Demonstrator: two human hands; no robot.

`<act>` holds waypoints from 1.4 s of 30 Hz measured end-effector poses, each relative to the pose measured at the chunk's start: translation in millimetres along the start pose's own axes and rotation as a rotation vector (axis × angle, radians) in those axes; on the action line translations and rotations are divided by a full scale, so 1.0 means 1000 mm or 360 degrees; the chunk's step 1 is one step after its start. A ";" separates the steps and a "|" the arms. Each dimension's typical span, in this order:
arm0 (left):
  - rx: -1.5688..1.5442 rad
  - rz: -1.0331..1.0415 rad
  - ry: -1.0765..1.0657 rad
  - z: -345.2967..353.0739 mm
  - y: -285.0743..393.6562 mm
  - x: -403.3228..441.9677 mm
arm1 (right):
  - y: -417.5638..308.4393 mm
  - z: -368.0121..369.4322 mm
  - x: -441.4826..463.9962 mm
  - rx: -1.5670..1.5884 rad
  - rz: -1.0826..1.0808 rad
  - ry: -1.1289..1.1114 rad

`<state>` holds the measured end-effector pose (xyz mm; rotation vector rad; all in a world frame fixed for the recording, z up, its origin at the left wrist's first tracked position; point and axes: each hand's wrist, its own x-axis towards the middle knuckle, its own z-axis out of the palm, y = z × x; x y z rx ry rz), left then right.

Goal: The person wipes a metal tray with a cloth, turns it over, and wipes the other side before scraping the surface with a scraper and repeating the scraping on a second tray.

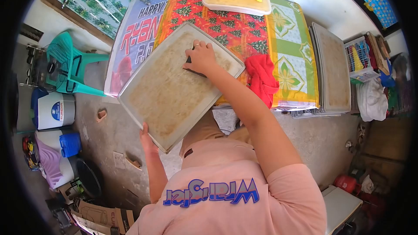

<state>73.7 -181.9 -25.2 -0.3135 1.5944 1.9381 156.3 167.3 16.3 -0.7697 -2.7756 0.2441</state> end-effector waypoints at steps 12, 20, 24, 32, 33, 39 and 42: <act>0.0009 0.0010 -0.0010 -0.002 -0.003 0.002 | -0.002 -0.008 -0.006 -0.0008 -0.0062 -0.0098; 0.0017 -0.0007 -0.0002 0.001 0.001 -0.001 | 0.000 -0.009 -0.006 -0.0030 -0.0106 -0.0096; 0.0004 -0.0008 -0.0023 -0.002 0.000 0.000 | -0.003 -0.008 -0.005 -0.0052 -0.0117 -0.0136; 0.0012 0.0003 -0.0007 0.004 0.004 -0.004 | -0.006 0.003 0.004 0.0027 0.0028 -0.0006; 0.0018 0.0004 -0.0005 0.005 0.004 -0.005 | -0.005 0.000 0.008 0.0023 0.0046 -0.0010; 0.0024 -0.0014 0.0062 0.011 0.008 -0.010 | -0.009 -0.008 -0.004 0.0050 -0.0249 -0.0185; 0.0009 -0.0010 0.0028 0.002 0.001 -0.003 | 0.019 -0.012 -0.011 0.0076 -0.0197 -0.0242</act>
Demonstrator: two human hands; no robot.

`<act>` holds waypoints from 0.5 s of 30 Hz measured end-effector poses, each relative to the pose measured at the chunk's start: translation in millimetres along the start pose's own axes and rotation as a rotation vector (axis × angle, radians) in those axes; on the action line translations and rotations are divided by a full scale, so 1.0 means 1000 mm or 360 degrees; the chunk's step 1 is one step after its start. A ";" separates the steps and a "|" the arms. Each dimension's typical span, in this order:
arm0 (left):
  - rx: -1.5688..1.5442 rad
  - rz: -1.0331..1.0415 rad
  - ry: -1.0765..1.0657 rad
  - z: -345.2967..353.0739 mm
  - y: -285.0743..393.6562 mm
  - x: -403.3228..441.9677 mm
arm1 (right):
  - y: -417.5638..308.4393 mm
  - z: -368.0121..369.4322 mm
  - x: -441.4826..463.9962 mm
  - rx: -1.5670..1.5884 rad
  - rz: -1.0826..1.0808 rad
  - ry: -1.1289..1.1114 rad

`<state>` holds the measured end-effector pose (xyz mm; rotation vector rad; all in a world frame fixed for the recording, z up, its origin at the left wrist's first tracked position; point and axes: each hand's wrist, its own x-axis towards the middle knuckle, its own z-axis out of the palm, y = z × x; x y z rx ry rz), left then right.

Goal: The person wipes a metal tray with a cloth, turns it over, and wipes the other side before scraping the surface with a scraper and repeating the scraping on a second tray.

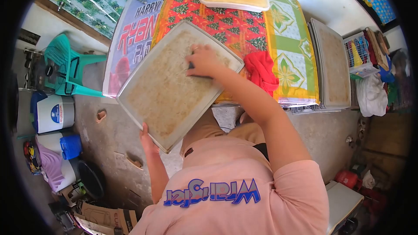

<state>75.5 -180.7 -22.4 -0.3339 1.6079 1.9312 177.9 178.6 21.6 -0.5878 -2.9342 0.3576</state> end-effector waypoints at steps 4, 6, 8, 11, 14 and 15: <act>0.0064 -0.0004 0.0027 -0.001 0.002 -0.002 | 0.041 -0.024 -0.036 -0.0031 0.0190 0.0010; 0.0106 -0.0006 0.0113 0.004 0.002 -0.003 | 0.033 -0.034 -0.051 -0.0085 -0.0008 -0.0197; 0.0060 -0.0006 0.0044 0.004 0.001 -0.002 | 0.030 -0.036 -0.063 -0.0173 -0.0120 -0.0270; 0.0049 0.0001 0.0016 0.003 0.002 -0.004 | 0.044 -0.038 -0.067 -0.0204 -0.0020 -0.0133; 0.0057 -0.0005 0.0044 0.005 0.004 -0.005 | 0.028 -0.032 -0.072 -0.0164 -0.0203 -0.0243; 0.0065 -0.0012 0.0052 0.005 0.005 -0.005 | 0.029 -0.030 -0.070 -0.0165 -0.0121 -0.0181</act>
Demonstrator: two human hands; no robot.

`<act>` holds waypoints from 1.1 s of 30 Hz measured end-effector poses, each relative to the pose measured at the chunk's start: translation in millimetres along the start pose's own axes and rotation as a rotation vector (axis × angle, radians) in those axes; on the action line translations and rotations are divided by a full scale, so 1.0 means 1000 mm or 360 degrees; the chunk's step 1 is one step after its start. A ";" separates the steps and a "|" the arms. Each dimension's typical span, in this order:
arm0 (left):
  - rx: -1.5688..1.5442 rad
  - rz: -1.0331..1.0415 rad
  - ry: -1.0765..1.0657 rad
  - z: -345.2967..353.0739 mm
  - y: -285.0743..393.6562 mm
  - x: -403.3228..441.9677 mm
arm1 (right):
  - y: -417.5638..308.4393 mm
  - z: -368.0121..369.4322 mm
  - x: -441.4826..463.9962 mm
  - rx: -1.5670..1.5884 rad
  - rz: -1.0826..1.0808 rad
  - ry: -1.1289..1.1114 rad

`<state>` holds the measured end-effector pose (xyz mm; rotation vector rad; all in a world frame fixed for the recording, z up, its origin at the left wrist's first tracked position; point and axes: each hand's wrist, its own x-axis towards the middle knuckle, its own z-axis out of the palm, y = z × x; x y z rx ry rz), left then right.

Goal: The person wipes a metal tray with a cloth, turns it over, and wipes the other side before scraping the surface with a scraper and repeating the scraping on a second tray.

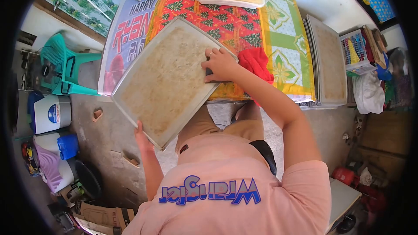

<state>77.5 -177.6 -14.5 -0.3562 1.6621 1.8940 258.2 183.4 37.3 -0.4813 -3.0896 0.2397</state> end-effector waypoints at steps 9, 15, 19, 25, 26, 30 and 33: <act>-0.0035 0.0020 -0.0056 0.001 0.001 -0.001 | -0.018 0.016 0.015 0.0168 0.0120 0.0127; -0.0014 0.0021 -0.0009 0.001 0.002 -0.002 | 0.015 0.007 0.048 0.0009 0.0930 0.0402; -0.0053 0.0012 -0.0055 -0.002 -0.002 0.003 | 0.012 0.013 0.083 0.0106 0.1048 0.0438; -0.0039 -0.0015 -0.0036 -0.004 -0.001 0.002 | -0.036 0.027 0.142 0.0267 0.0864 0.0495; -0.0039 0.0010 -0.0064 -0.006 -0.004 0.004 | -0.048 0.027 0.149 0.0277 0.0827 0.0456; -0.0087 -0.0007 -0.0089 0.000 0.002 -0.002 | -0.089 0.030 0.177 0.0221 0.0564 0.0315; -0.0002 -0.0064 0.0041 0.006 0.008 -0.007 | -0.091 0.028 0.190 0.0190 0.0520 0.0307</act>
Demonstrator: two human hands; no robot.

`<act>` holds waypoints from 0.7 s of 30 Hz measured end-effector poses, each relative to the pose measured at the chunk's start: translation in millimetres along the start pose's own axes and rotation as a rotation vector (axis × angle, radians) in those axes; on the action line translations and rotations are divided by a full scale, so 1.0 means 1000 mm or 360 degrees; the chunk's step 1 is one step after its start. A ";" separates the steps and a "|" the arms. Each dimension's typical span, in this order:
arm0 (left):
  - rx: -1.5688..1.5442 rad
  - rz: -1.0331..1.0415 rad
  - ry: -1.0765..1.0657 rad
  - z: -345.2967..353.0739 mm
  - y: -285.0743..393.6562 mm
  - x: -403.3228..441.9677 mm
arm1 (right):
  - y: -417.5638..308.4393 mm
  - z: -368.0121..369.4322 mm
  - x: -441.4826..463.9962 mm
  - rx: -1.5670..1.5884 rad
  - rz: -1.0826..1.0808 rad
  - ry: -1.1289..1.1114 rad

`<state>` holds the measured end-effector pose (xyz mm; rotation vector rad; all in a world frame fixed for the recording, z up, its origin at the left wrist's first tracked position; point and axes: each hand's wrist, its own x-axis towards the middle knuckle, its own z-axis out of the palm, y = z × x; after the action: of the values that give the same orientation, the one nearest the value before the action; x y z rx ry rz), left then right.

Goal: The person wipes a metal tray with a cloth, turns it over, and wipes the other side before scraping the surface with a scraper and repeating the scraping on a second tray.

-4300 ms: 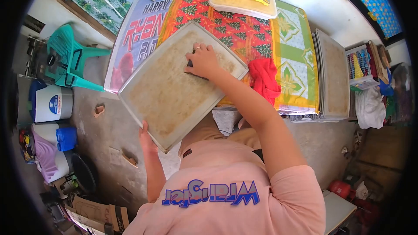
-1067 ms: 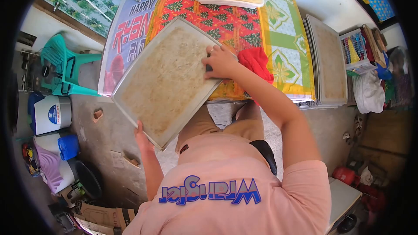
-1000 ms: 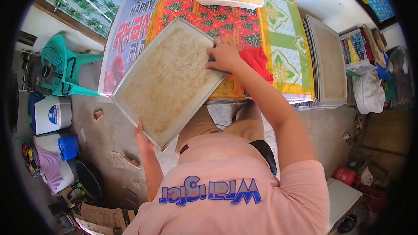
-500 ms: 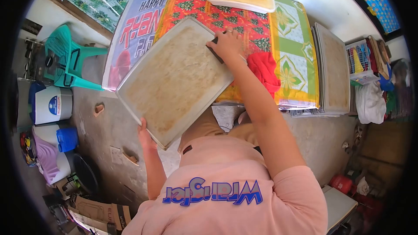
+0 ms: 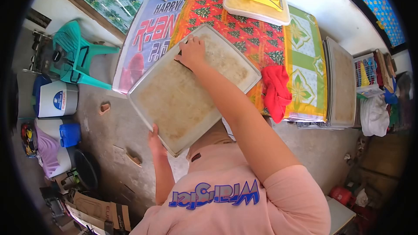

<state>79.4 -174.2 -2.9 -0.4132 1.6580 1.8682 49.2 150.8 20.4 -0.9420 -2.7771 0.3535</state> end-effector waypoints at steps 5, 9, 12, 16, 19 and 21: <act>-0.0082 0.0072 -0.0114 -0.002 -0.005 0.005 | -0.002 0.012 -0.003 -0.0057 -0.0345 0.0186; -0.0117 0.0054 -0.0157 -0.005 -0.006 0.005 | 0.004 0.013 0.000 0.0048 -0.0035 0.0196; -0.0040 0.0043 -0.0053 -0.002 -0.003 0.003 | -0.013 0.018 -0.013 0.0026 -0.0275 0.0106; -0.0147 0.0048 -0.0146 -0.005 -0.007 0.004 | -0.004 0.009 -0.007 -0.0028 -0.0054 0.0050; -0.0099 0.0062 -0.0083 -0.009 -0.008 0.007 | 0.042 -0.004 0.005 -0.0041 0.0416 0.0160; -0.0083 0.0059 -0.0043 -0.010 -0.013 0.012 | 0.073 -0.016 -0.001 -0.0137 0.0545 0.0264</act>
<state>76.2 -181.0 -21.8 -0.3793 1.6124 1.9389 95.4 208.9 15.1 -1.4035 -2.4963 0.1935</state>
